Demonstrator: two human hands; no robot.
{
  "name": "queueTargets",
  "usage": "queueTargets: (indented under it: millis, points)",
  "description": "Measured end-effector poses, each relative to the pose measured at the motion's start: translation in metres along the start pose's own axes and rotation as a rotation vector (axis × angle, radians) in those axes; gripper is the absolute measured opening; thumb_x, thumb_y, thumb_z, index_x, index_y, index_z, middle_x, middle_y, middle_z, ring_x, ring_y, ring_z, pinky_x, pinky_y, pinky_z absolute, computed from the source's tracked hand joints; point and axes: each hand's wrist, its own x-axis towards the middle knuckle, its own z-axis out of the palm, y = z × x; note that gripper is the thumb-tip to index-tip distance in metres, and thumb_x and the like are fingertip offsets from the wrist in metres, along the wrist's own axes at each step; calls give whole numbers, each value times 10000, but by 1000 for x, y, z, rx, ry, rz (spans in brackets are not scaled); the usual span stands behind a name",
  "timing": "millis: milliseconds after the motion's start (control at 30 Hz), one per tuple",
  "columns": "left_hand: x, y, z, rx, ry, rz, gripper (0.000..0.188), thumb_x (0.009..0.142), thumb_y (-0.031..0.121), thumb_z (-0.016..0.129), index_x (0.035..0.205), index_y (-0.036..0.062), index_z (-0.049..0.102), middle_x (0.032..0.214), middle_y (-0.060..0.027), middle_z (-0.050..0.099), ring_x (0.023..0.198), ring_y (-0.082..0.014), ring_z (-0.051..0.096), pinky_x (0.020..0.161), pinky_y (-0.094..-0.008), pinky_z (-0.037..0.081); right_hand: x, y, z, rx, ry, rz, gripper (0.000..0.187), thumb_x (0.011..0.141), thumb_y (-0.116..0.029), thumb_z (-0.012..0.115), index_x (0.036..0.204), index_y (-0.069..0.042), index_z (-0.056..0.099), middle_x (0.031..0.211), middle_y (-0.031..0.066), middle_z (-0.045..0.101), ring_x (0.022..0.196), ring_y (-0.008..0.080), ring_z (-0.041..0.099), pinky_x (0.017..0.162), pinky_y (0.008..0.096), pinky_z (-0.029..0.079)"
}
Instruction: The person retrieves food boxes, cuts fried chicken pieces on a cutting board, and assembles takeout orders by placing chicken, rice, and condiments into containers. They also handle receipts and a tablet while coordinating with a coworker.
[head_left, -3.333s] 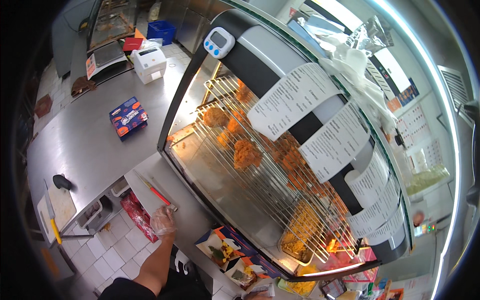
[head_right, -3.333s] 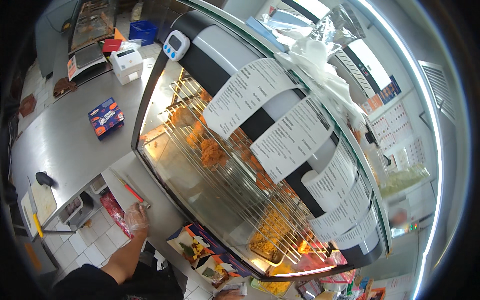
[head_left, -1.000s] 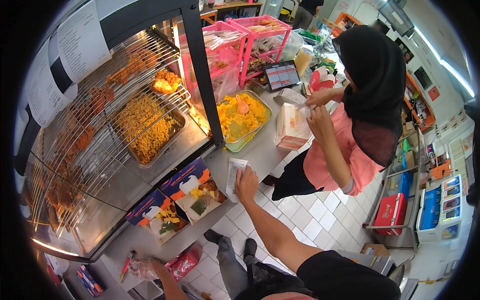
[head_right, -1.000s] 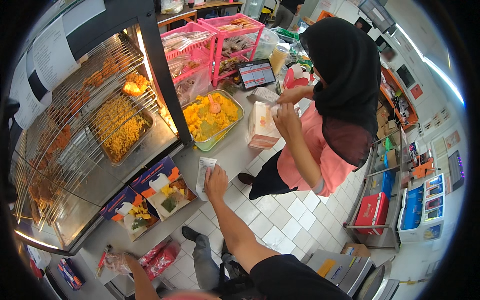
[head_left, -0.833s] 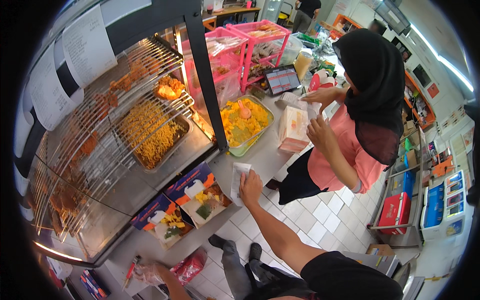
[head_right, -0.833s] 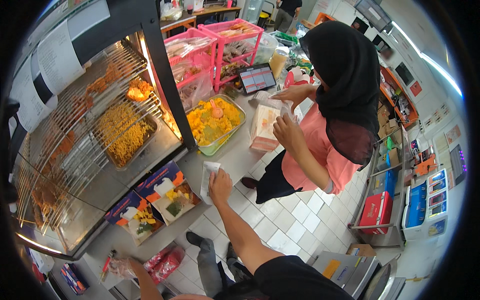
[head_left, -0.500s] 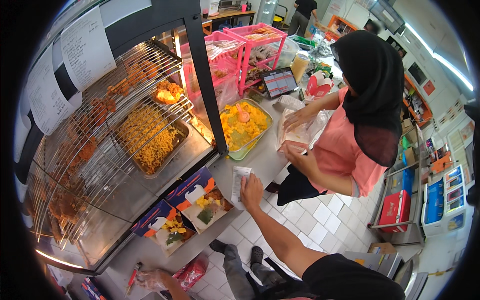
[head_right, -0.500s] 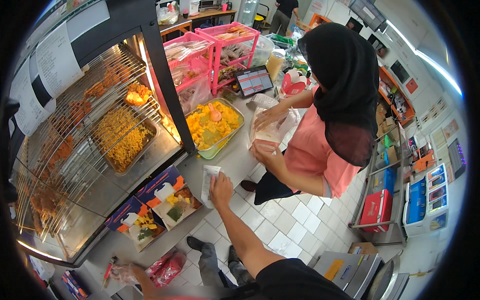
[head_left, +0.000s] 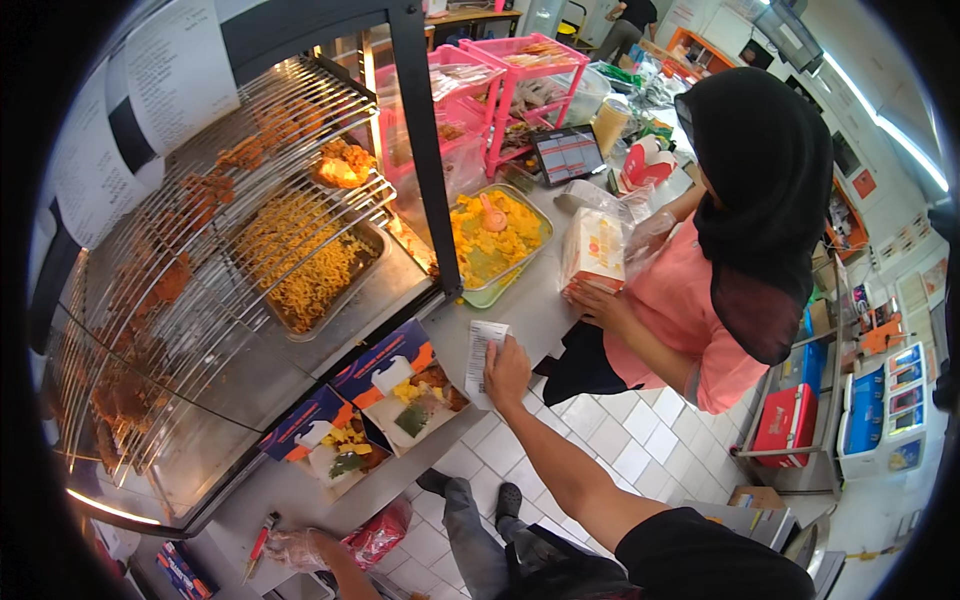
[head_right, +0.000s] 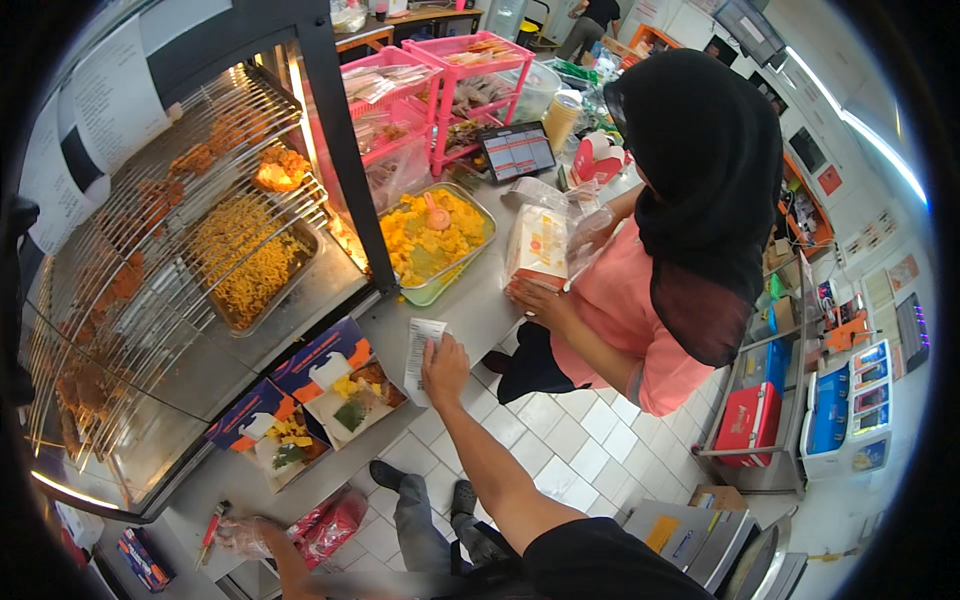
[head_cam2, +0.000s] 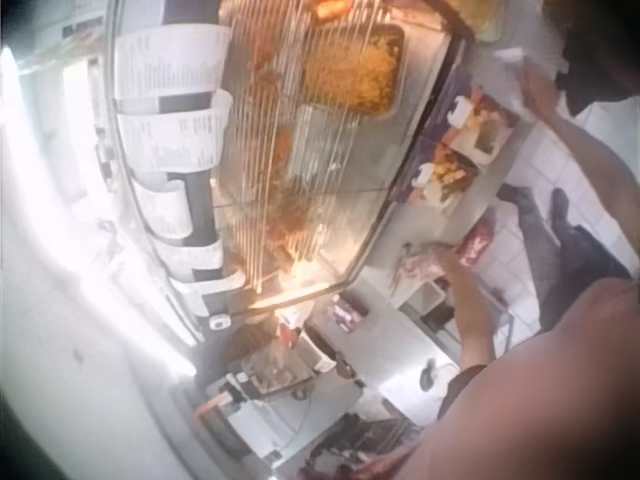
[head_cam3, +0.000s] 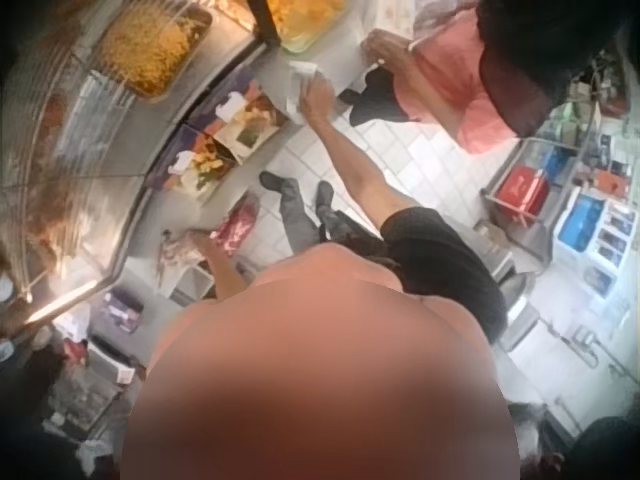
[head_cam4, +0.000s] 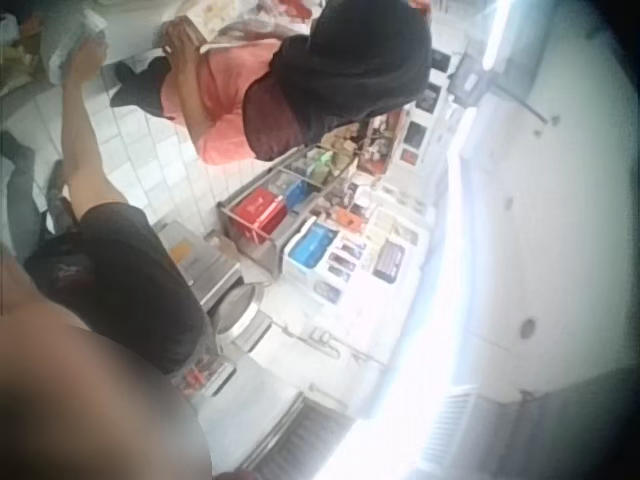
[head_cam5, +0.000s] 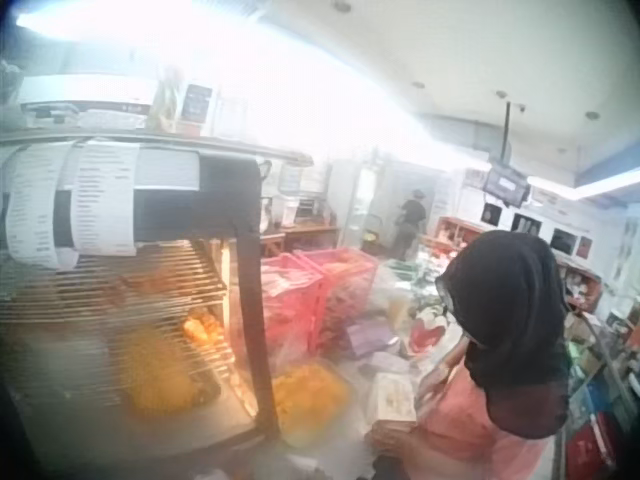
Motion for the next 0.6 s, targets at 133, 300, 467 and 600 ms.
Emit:
queueTargets:
  millis: [133,300,467,600]
  points:
    - [0,2,-3,389,-127,135,519,1012,232,538,1505,117,421,1584,-106,343,1450,-305,353,1077,-346,463,1,-4,-3,-15,26,-26,314,971,-324,604,1096,-37,609,904,159,641,861,347,614,774,470,479]
    - [-3,-10,5,464,-92,324,534,1032,252,488,1502,15,395,1588,-195,327,1473,-336,312,1131,-448,406,1,-1,-1,-44,-8,-3,356,971,-340,602,1112,-12,603,913,197,640,889,374,620,781,493,482]
    - [-26,-4,-7,862,-151,566,677,1007,279,447,1516,-130,269,1598,-309,256,1460,-553,232,1215,-654,110,4,10,19,-108,208,-175,425,976,-358,597,1127,39,596,921,238,638,860,420,624,761,521,482]
    - [-19,23,-38,420,-13,387,550,1011,230,502,1467,-58,392,1549,-294,327,1417,-477,342,1180,-500,304,5,21,19,-94,47,-128,415,969,-389,604,1041,20,602,897,225,639,859,417,616,740,514,474]
